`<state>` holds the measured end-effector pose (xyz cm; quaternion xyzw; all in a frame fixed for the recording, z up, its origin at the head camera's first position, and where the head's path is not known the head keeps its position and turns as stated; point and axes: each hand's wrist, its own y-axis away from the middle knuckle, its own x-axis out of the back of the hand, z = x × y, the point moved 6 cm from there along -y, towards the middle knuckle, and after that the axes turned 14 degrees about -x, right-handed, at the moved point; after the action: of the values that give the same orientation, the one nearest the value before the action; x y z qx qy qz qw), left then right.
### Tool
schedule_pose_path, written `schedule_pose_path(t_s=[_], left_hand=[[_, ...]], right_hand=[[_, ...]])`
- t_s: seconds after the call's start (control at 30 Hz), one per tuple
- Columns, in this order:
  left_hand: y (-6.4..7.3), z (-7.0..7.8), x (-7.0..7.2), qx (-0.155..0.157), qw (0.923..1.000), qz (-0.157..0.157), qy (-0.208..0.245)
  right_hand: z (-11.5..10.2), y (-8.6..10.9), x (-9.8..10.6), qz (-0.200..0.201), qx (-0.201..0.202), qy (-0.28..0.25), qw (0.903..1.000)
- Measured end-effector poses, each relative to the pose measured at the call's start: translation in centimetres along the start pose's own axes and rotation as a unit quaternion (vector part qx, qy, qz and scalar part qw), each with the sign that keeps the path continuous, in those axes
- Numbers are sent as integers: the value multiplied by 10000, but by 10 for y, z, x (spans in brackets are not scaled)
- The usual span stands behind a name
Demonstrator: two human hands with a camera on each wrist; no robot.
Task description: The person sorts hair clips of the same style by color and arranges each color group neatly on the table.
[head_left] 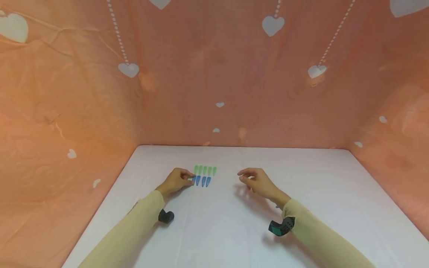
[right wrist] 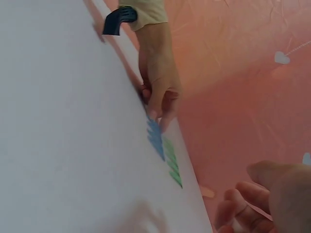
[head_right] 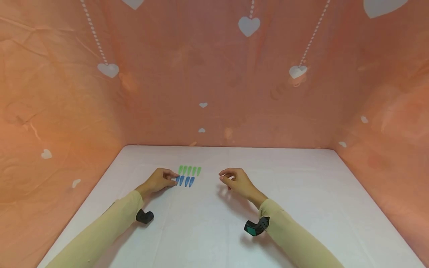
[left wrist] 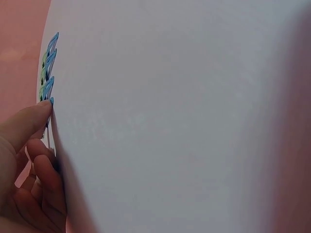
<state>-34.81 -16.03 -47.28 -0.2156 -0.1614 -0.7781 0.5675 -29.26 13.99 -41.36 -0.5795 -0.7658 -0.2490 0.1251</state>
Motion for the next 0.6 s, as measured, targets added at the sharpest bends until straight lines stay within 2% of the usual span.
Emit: schedule_pose_path(t_s=[0.3, 0.6], left_hand=[[3, 3, 2, 86, 10000, 40, -15], [3, 4, 0, 75, 10000, 14, 19]], right_hand=[[16, 15, 14, 95, 361, 107, 9992], [32, 39, 37, 32, 59, 77, 9999]])
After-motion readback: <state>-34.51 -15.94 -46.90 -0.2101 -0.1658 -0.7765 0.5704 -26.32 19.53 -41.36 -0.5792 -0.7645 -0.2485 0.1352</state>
